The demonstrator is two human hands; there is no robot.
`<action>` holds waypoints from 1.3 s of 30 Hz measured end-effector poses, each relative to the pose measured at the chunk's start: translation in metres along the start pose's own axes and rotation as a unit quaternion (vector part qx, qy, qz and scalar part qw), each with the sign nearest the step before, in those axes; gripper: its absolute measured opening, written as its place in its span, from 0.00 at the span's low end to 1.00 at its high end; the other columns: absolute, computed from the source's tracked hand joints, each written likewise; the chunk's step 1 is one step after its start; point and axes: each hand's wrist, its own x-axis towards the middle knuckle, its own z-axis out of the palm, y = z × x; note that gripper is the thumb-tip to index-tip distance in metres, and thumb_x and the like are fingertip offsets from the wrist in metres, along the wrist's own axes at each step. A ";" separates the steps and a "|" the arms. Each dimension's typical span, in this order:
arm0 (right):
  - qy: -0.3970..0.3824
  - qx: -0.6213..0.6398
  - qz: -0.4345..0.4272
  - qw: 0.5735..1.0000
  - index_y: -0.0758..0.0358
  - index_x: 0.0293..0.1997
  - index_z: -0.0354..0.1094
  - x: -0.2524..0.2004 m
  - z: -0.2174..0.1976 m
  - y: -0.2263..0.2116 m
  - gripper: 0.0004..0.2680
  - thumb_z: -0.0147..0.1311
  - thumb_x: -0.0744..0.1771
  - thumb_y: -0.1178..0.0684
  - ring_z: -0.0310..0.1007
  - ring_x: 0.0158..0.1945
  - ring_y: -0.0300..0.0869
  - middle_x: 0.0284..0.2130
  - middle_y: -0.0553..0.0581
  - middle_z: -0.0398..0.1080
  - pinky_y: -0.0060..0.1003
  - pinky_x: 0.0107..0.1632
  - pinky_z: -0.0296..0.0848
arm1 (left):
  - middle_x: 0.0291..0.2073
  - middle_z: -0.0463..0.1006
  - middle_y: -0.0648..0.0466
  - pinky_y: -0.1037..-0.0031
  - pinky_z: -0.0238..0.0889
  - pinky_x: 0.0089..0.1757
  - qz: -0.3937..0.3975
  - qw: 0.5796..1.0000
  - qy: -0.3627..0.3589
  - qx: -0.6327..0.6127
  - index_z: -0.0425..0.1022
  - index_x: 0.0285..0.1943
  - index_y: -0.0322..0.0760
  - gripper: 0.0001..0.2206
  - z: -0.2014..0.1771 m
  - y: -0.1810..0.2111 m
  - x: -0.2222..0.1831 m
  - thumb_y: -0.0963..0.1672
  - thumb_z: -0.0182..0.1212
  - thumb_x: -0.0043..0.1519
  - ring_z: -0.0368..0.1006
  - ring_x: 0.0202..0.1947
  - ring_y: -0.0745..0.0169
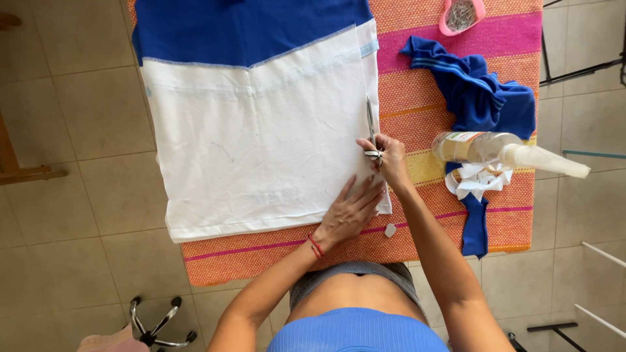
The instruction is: Cutting and measuring a shirt for tailoring or modification
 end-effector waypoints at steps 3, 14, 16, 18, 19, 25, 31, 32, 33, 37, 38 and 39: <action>-0.005 0.001 -0.002 1.000 0.67 0.31 0.73 0.002 0.002 -0.007 0.13 0.70 0.69 0.50 0.64 0.09 0.38 0.11 0.55 0.59 0.28 0.11 0.58 | 0.69 0.77 0.54 0.45 0.49 0.75 0.010 1.000 0.000 -0.011 0.78 0.67 0.43 0.18 0.006 -0.002 -0.002 0.48 0.51 0.73 0.63 0.78 0.50; -0.012 -0.016 0.007 1.000 0.67 0.31 0.73 0.012 0.001 -0.022 0.11 0.69 0.69 0.52 0.65 0.10 0.38 0.13 0.55 0.61 0.28 0.12 0.58 | 0.71 0.76 0.54 0.48 0.50 0.76 0.012 0.999 0.029 -0.034 0.77 0.69 0.43 0.17 0.008 -0.001 -0.005 0.47 0.50 0.75 0.61 0.79 0.51; -0.010 -0.013 0.013 1.000 0.68 0.31 0.72 0.010 0.002 -0.027 0.11 0.69 0.69 0.53 0.65 0.10 0.38 0.13 0.55 0.61 0.28 0.12 0.58 | 0.71 0.76 0.54 0.48 0.50 0.76 0.010 0.999 0.028 -0.033 0.77 0.70 0.43 0.18 0.008 -0.001 -0.006 0.47 0.50 0.75 0.61 0.79 0.51; -0.018 -0.026 -0.006 0.999 0.68 0.31 0.72 0.009 0.004 -0.037 0.11 0.69 0.69 0.53 0.64 0.09 0.38 0.12 0.55 0.60 0.28 0.13 0.57 | 0.72 0.75 0.55 0.48 0.49 0.76 0.006 0.999 0.012 -0.032 0.76 0.71 0.43 0.18 0.007 -0.001 -0.006 0.47 0.49 0.75 0.59 0.80 0.51; -0.018 -0.027 -0.006 0.999 0.68 0.31 0.72 0.012 0.005 -0.038 0.11 0.69 0.69 0.53 0.64 0.09 0.38 0.12 0.55 0.60 0.28 0.13 0.57 | 0.72 0.75 0.55 0.48 0.49 0.76 0.005 0.999 0.013 -0.032 0.76 0.71 0.43 0.18 0.006 -0.002 -0.006 0.47 0.49 0.75 0.59 0.80 0.51; -0.022 -0.041 -0.023 0.999 0.65 0.29 0.72 0.028 0.004 -0.038 0.12 0.68 0.70 0.51 0.64 0.08 0.37 0.09 0.54 0.62 0.27 0.13 0.57 | 0.72 0.74 0.54 0.47 0.48 0.76 0.012 0.999 0.003 -0.034 0.75 0.72 0.42 0.18 0.003 -0.002 -0.005 0.47 0.50 0.75 0.58 0.81 0.50; -0.017 -0.023 -0.009 1.000 0.66 0.30 0.72 0.029 0.003 -0.039 0.11 0.69 0.69 0.53 0.63 0.09 0.37 0.10 0.55 0.60 0.27 0.14 0.56 | 0.74 0.73 0.54 0.46 0.49 0.76 0.013 0.999 0.007 -0.037 0.75 0.72 0.42 0.18 0.003 -0.003 -0.004 0.46 0.48 0.75 0.58 0.81 0.49; -0.021 -0.029 -0.013 0.999 0.65 0.29 0.72 0.031 0.004 -0.043 0.12 0.68 0.70 0.52 0.63 0.09 0.38 0.09 0.54 0.60 0.27 0.14 0.56 | 0.74 0.74 0.55 0.46 0.48 0.77 0.012 0.999 0.008 -0.036 0.75 0.72 0.42 0.18 0.003 -0.003 -0.004 0.46 0.48 0.75 0.57 0.81 0.49; -0.024 -0.035 -0.017 0.999 0.65 0.28 0.72 0.034 0.005 -0.047 0.12 0.68 0.70 0.52 0.63 0.08 0.38 0.08 0.54 0.60 0.27 0.13 0.56 | 0.74 0.74 0.55 0.47 0.48 0.77 0.012 0.999 0.008 -0.036 0.75 0.72 0.42 0.18 0.004 -0.003 -0.004 0.46 0.48 0.75 0.57 0.81 0.50; -0.018 -0.028 -0.020 0.999 0.64 0.29 0.71 0.042 0.006 -0.047 0.12 0.67 0.70 0.52 0.62 0.08 0.37 0.08 0.53 0.59 0.28 0.14 0.55 | 0.74 0.73 0.54 0.46 0.49 0.76 0.013 0.999 0.012 -0.037 0.74 0.73 0.42 0.18 0.008 -0.002 -0.005 0.46 0.48 0.75 0.58 0.81 0.49; -0.013 -0.021 -0.017 1.000 0.65 0.28 0.71 0.039 0.007 -0.052 0.13 0.68 0.70 0.52 0.61 0.08 0.37 0.08 0.54 0.58 0.28 0.14 0.54 | 0.74 0.73 0.54 0.46 0.49 0.76 0.013 0.999 0.015 -0.038 0.74 0.73 0.42 0.18 0.009 -0.002 -0.005 0.46 0.48 0.75 0.58 0.81 0.49; -0.008 -0.015 -0.014 1.000 0.65 0.28 0.70 0.036 0.008 -0.057 0.13 0.68 0.70 0.52 0.60 0.09 0.37 0.09 0.54 0.58 0.27 0.14 0.54 | 0.75 0.73 0.54 0.45 0.49 0.76 0.012 0.999 0.018 -0.039 0.74 0.73 0.42 0.19 0.009 -0.002 -0.005 0.46 0.48 0.75 0.58 0.81 0.48</action>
